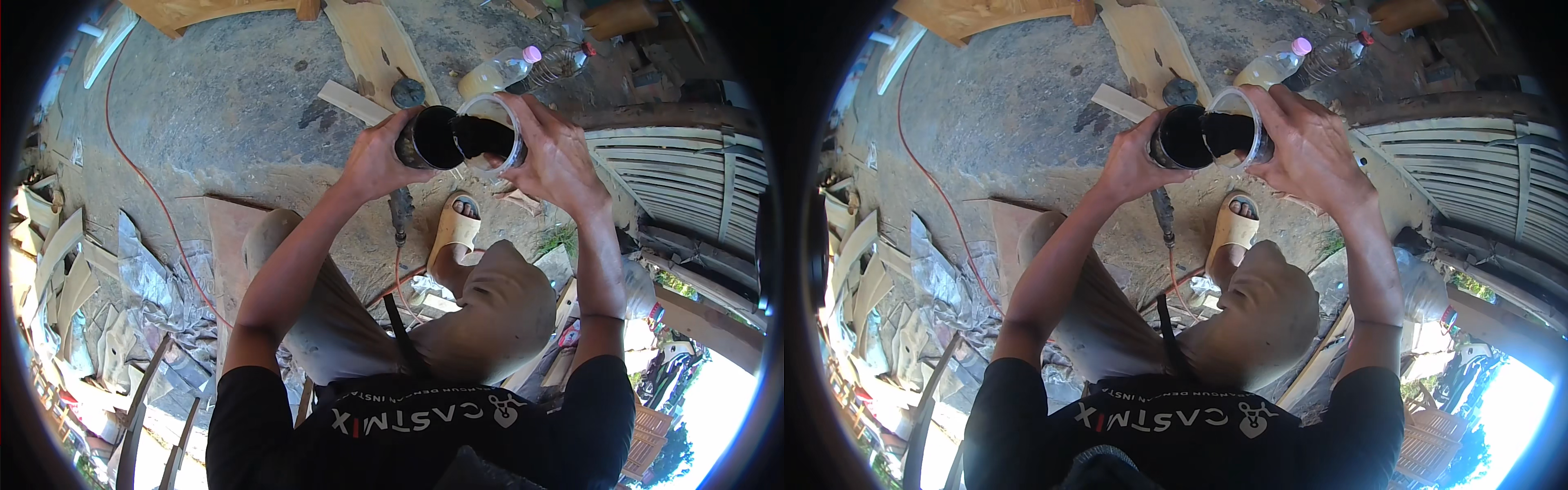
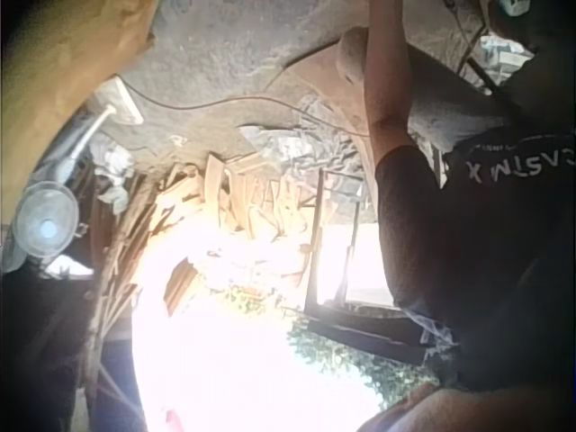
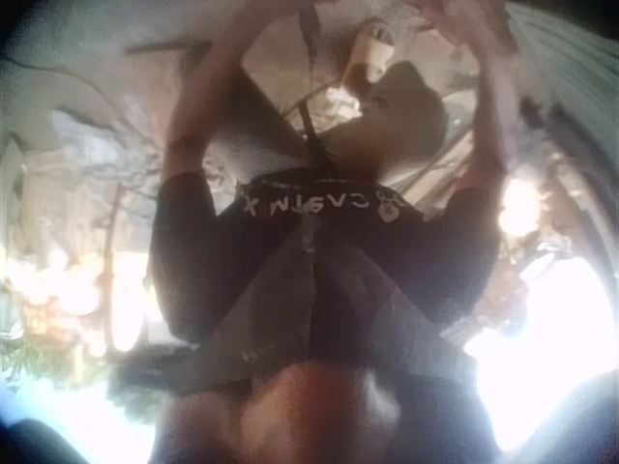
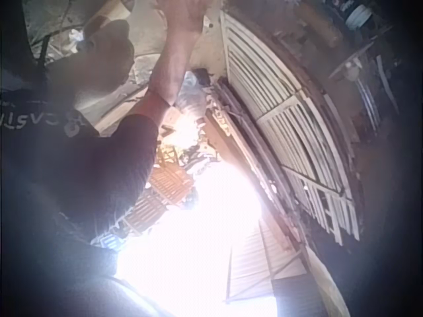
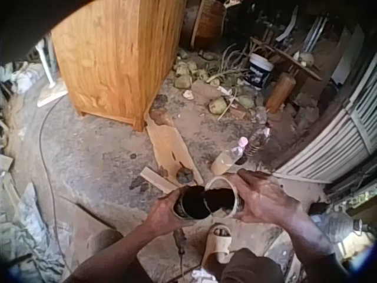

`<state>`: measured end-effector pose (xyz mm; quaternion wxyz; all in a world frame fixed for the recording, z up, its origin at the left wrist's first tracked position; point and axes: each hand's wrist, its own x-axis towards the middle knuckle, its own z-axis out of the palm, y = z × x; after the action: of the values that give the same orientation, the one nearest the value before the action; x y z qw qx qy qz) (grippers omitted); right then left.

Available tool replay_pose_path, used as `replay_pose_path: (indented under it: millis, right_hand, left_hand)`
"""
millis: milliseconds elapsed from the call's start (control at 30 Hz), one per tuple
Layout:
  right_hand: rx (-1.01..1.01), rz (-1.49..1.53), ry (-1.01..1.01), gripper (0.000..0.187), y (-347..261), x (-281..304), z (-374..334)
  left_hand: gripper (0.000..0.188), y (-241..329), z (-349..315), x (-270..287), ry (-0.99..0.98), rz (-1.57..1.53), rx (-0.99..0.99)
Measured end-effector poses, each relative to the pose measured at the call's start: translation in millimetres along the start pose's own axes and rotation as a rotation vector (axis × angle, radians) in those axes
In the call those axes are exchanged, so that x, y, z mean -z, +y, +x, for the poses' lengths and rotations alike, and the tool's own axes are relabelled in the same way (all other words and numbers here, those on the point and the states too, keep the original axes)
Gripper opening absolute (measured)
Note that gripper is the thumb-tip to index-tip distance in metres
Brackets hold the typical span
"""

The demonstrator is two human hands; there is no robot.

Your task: The person prepares paint in a canister, pours it into a spray gun, and then uses the spray gun to apply a finish to a wooden frame.

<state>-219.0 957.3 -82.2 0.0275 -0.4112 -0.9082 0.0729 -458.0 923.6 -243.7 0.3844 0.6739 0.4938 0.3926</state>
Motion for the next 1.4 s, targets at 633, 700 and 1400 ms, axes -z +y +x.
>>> replay_pose_path:
  millis: [633, 700, 1400]
  right_hand:
    - [0.015, -0.078, -0.008, 0.087, -9.9, 3.4, 8.5]
    - [0.034, -0.087, 0.019, 0.076, -9.3, 4.1, 9.5]
    - [-0.168, 0.277, 0.111, 0.084, 9.1, -33.8, -4.1]
  left_hand:
    - [0.088, -10.5, 0.0, 4.1, -0.004, -0.087, 0.001]
    - [0.088, -10.7, 1.1, 4.0, -0.008, -0.091, 0.0]
    - [0.09, -14.3, 6.4, 1.1, -0.058, -0.101, 0.069]
